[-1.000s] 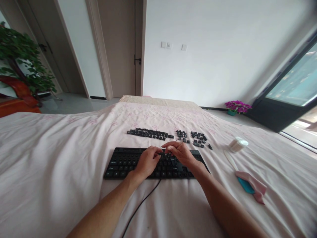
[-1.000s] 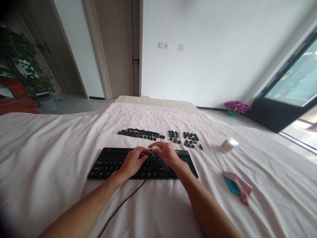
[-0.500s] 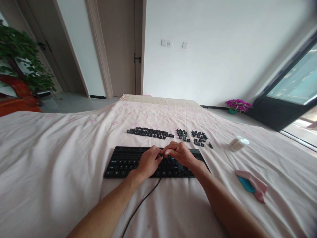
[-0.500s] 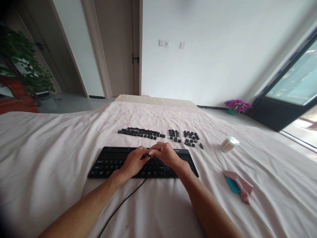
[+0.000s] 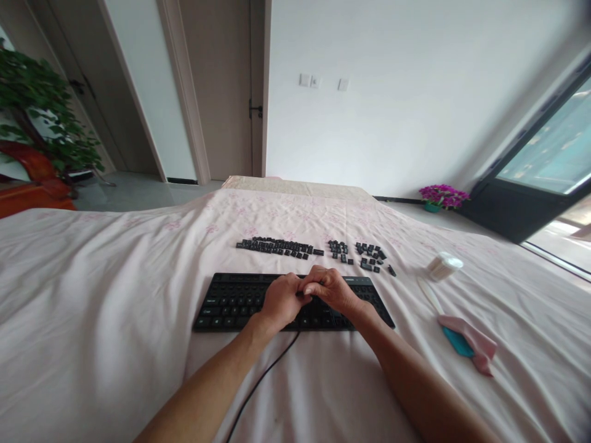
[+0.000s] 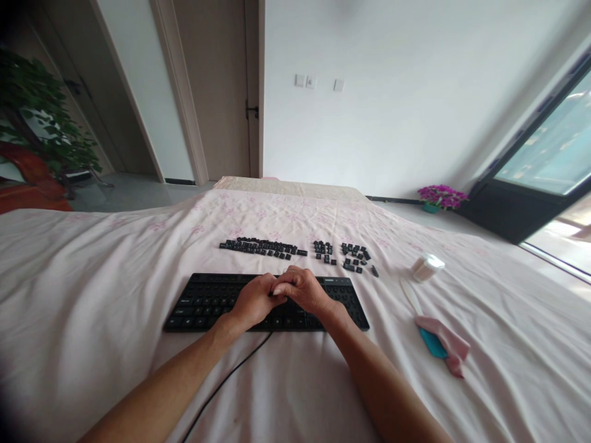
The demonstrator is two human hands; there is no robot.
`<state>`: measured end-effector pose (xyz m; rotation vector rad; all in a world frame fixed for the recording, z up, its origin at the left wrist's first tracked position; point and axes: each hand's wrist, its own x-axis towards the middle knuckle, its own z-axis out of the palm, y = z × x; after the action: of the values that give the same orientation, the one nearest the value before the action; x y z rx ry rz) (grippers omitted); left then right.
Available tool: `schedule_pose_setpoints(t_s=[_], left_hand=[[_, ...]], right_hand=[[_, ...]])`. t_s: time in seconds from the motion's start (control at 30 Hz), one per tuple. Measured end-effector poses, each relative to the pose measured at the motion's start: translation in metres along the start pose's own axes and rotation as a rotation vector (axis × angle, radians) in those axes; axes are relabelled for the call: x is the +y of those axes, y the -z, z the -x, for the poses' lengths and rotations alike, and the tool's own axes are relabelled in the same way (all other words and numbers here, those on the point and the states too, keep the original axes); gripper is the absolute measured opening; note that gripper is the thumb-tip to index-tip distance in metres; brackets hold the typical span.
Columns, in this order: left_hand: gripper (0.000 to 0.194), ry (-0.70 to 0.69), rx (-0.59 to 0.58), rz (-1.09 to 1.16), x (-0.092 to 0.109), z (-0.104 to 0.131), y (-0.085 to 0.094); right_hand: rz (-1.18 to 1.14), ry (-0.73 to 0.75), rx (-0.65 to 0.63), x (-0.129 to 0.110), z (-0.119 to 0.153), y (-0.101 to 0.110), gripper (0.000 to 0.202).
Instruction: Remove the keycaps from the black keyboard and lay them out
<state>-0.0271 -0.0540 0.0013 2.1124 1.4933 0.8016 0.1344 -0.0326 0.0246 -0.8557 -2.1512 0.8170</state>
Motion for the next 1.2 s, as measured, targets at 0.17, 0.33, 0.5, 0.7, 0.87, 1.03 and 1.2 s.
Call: schedule_pose_setpoints(t_s=[0.17, 0.33, 0.5, 0.7, 0.87, 1.03, 1.2], left_hand=[[0.017, 0.060, 0.060, -0.098, 0.010, -0.001, -0.005], [0.016, 0.023, 0.087, -0.158, 0.011, 0.001, -0.009], [0.018, -0.024, 0.087, -0.162, 0.013, 0.003, -0.012], [0.016, -0.041, 0.098, -0.057, 0.018, 0.006, -0.010], [0.004, -0.058, 0.090, 0.067, 0.012, 0.007, -0.009], [0.021, -0.037, 0.153, 0.309, 0.004, 0.002, -0.009], [0.037, 0.063, 0.195, 0.560, -0.008, -0.003, -0.004]], right_hand=[[-0.174, -0.055, 0.206, 0.008, 0.004, -0.016, 0.042], [-0.132, -0.038, 0.313, 0.009, 0.004, -0.023, 0.042], [-0.004, 0.031, 0.349, 0.006, 0.007, -0.022, 0.042], [-0.036, -0.046, 0.501, -0.004, 0.008, -0.022, 0.046], [0.009, -0.033, 0.491, -0.008, 0.007, -0.021, 0.046], [0.190, 0.090, 0.415, -0.018, 0.007, -0.006, 0.038], [0.411, -0.044, 0.236, -0.025, 0.000, 0.007, 0.029]])
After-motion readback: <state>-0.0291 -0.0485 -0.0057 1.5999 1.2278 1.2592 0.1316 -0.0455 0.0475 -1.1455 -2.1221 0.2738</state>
